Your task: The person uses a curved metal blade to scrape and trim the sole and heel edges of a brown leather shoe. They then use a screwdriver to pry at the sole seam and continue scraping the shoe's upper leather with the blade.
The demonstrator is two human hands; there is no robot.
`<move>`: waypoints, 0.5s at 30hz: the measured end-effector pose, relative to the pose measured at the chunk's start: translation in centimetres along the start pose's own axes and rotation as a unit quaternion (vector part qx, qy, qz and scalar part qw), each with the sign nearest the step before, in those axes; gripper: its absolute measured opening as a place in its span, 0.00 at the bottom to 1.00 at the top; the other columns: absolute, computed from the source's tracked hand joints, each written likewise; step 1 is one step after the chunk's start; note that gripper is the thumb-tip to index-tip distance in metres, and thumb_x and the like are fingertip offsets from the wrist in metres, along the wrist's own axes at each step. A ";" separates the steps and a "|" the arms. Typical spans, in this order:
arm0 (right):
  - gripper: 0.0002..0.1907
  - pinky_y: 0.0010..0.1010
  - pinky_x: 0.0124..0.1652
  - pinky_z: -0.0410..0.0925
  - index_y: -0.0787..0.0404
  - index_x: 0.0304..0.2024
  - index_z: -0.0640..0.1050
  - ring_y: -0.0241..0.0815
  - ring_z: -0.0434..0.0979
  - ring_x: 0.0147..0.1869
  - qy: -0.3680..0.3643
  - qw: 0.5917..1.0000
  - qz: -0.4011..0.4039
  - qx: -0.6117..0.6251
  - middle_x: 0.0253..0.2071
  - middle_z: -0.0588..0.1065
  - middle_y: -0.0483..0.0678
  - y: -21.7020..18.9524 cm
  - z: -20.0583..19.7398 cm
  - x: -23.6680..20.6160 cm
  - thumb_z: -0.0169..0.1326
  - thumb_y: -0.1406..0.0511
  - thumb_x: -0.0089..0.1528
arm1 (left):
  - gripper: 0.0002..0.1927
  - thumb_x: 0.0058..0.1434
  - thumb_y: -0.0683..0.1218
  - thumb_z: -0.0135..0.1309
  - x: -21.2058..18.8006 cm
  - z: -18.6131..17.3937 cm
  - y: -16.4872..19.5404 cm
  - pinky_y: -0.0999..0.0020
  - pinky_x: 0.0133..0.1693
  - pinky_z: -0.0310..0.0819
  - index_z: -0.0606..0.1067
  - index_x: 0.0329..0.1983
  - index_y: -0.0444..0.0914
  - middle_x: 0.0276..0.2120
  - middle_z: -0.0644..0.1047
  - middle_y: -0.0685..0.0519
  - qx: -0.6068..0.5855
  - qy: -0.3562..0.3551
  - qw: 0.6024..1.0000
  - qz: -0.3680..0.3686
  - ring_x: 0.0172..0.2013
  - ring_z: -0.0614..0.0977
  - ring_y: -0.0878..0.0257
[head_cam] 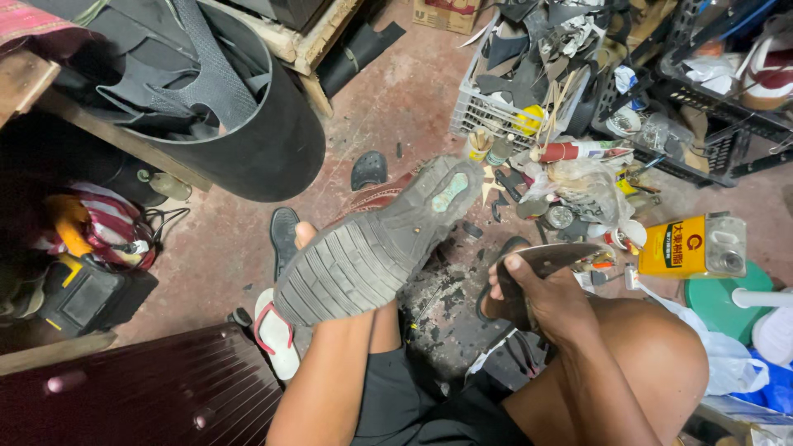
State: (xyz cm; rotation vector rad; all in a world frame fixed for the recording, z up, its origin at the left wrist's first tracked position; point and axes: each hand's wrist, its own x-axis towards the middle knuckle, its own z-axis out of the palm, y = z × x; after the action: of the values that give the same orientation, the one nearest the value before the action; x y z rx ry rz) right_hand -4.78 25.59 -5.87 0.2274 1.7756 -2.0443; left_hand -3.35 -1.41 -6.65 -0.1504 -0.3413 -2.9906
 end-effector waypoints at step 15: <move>0.19 0.26 0.35 0.70 0.66 0.55 0.77 0.35 0.78 0.40 0.000 0.992 -0.048 0.115 0.44 0.80 0.49 0.2 -0.2 0.0 0.54 0.59 0.68 | 0.46 0.49 0.53 0.73 0.0 6.5 -2.9 0.58 0.65 0.73 0.68 0.69 0.33 0.63 0.74 0.45 0.550 -0.302 0.769 -0.124 0.62 0.78 0.53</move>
State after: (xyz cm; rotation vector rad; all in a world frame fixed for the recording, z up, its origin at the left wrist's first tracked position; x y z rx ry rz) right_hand -4.69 25.81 -6.12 0.2131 1.5775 -2.3174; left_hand -3.25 2.90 -1.02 -0.9552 -2.1764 -2.2936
